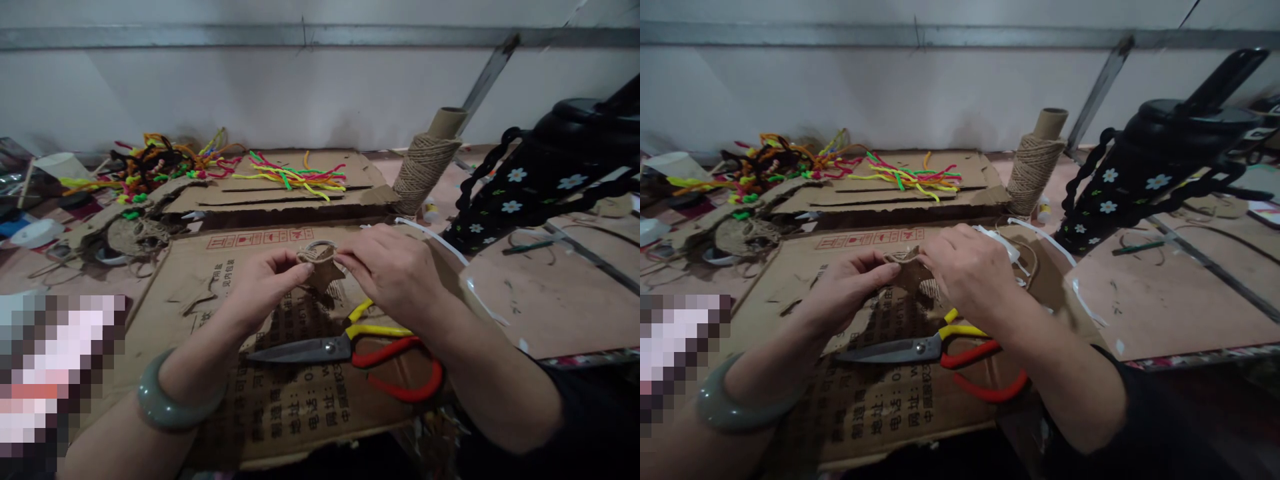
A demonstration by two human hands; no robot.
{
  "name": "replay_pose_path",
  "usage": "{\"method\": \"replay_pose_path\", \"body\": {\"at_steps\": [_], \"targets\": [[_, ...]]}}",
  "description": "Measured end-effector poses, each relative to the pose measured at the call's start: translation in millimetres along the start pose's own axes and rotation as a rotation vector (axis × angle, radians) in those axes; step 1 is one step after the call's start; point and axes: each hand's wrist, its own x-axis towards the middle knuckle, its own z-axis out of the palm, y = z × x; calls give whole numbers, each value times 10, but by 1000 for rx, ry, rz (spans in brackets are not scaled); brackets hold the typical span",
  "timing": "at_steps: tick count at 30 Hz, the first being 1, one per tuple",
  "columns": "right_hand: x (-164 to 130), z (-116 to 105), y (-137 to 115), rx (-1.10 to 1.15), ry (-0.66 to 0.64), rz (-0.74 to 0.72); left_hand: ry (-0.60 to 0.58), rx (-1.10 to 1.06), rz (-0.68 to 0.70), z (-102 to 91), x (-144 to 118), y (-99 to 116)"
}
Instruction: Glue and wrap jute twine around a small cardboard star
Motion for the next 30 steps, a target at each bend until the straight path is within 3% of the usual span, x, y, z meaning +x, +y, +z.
{"method": "replay_pose_path", "body": {"at_steps": [5, 16, 22, 30], "targets": [[9, -15, -14, 110, -88, 50, -19, 66, 13, -9, 7, -4], [50, 27, -20, 258, -157, 203, -72, 83, 1, -12, -6, 6], [62, 47, -15, 476, -194, 366, -101, 85, 19, -29, 8, -18], [85, 52, 32, 702, -203, 425, -135, 129, -17, -33, 7, 6]]}}
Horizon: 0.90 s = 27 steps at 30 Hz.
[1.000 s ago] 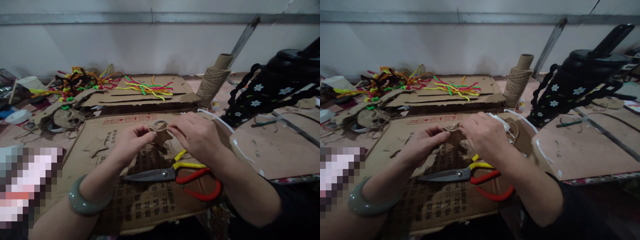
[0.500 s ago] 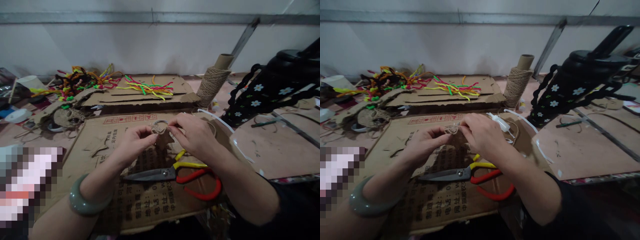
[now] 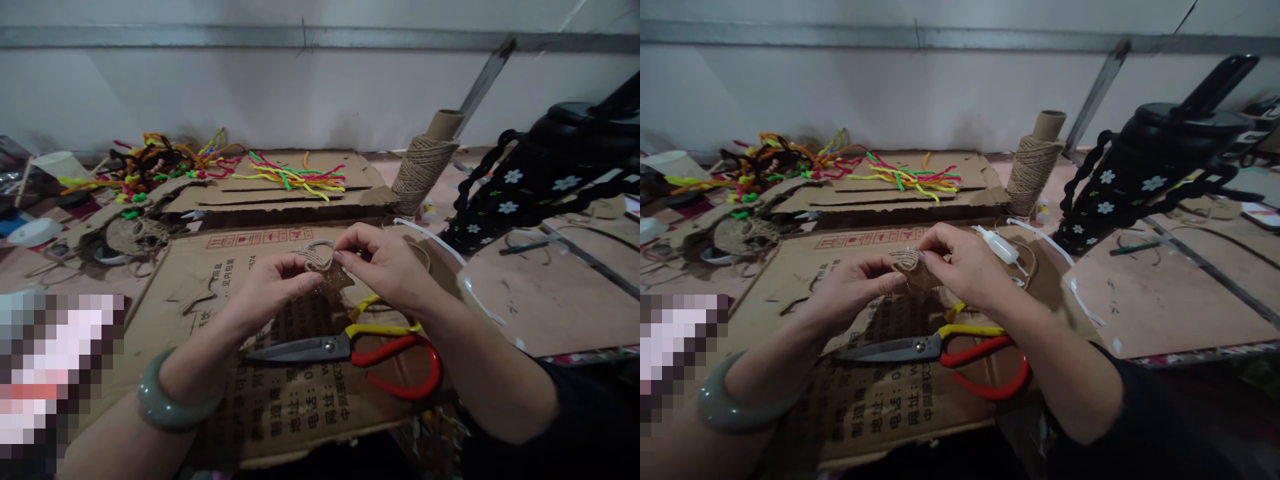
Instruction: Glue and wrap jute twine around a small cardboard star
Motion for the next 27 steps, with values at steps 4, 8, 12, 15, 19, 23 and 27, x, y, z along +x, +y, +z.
{"method": "replay_pose_path", "body": {"at_steps": [4, 8, 12, 15, 19, 23, 27], "targets": [[6, -31, -30, 17, -48, 13, -18, 5, -8, -14, -7, -6], [4, -18, -45, 30, -126, -6, -38, 22, -31, -15, -16, -24], [1, 0, -61, 44, -182, 4, -68, 53, -45, 2, -24, -20], [-3, -3, -70, 42, -199, 9, -53, 59, -62, 10, -31, -10], [-9, -9, -62, 44, -211, 5, -69, 60, -59, 4, -32, -16], [-15, -4, -53, 39, -220, 4, -88, 80, -47, -2, -25, -27], [-14, 1, -57, 25, -223, -2, -86, 86, -49, 0, -30, -20]]}}
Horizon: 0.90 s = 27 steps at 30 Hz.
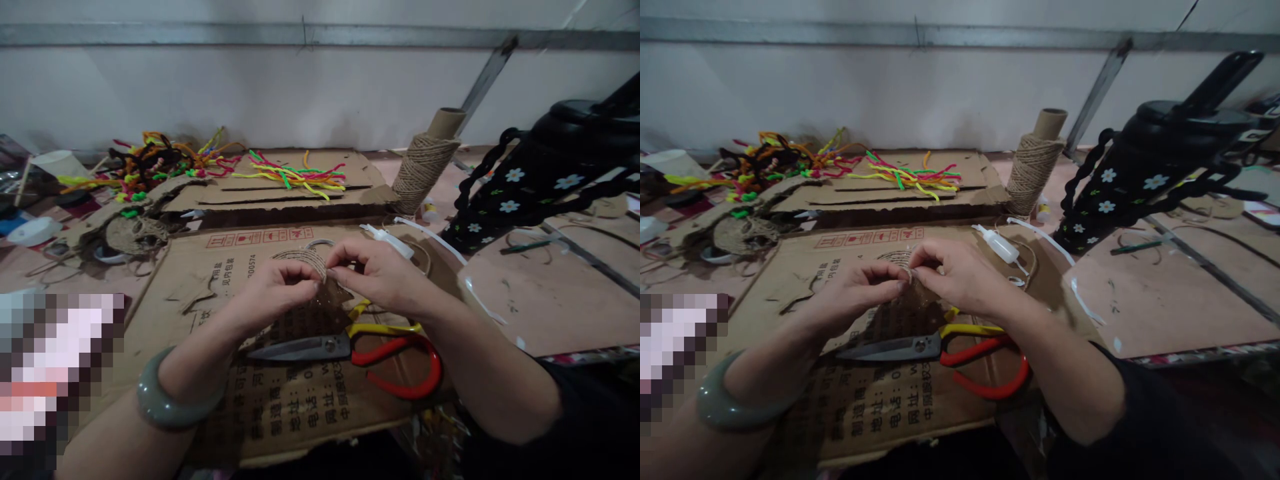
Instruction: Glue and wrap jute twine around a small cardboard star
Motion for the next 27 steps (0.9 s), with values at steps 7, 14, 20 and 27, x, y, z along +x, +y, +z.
{"method": "replay_pose_path", "body": {"at_steps": [7, 14, 20, 27], "targets": [[1, -2, 16, 11, 3, -5, 10, -13, 3, 3, -2, -1], [-13, -4, -10, -4, 0, -5, -23, -40, 1, -12, 14, -13], [3, 9, -11, -32, -20, 8, 18, -7, -40, 11, 16, 8], [0, 33, 36, -78, 35, -31, 87, -49, 16, 33, 32, 4]]}}
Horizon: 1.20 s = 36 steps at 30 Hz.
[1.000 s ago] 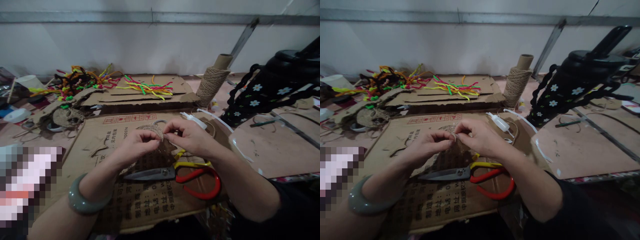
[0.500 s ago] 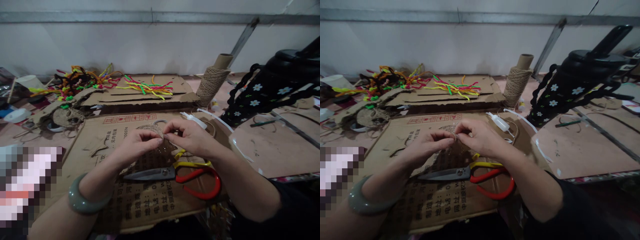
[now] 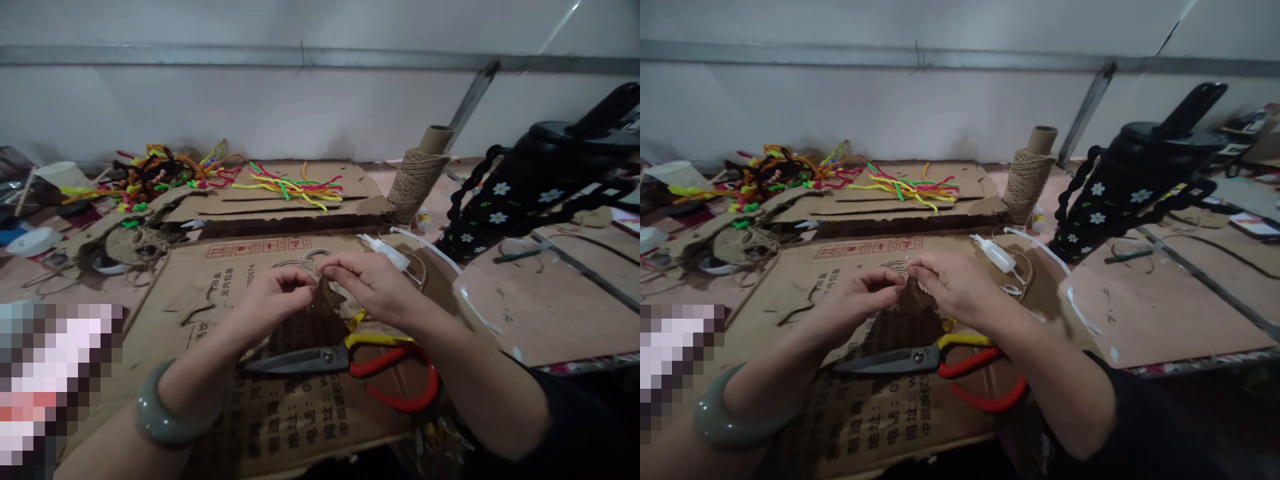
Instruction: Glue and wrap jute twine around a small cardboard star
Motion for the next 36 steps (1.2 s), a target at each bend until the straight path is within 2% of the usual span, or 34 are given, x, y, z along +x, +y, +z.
{"method": "replay_pose_path", "body": {"at_steps": [9, 15, 23, 30, 36], "targets": [[5, 24, 26, -230, 231, -69, 140, -7, 48, -9, 4, 4], [-16, 81, 61, -315, 317, -169, 190, -61, 117, -17, 19, -42], [-49, 157, 11, -478, 366, -243, 242, -131, 156, 6, 33, -113], [-59, 194, -37, -581, 392, -227, 242, -131, 189, 15, 44, -211], [-56, 194, -68, -621, 384, -245, 242, -161, 190, 18, 35, -196]]}}
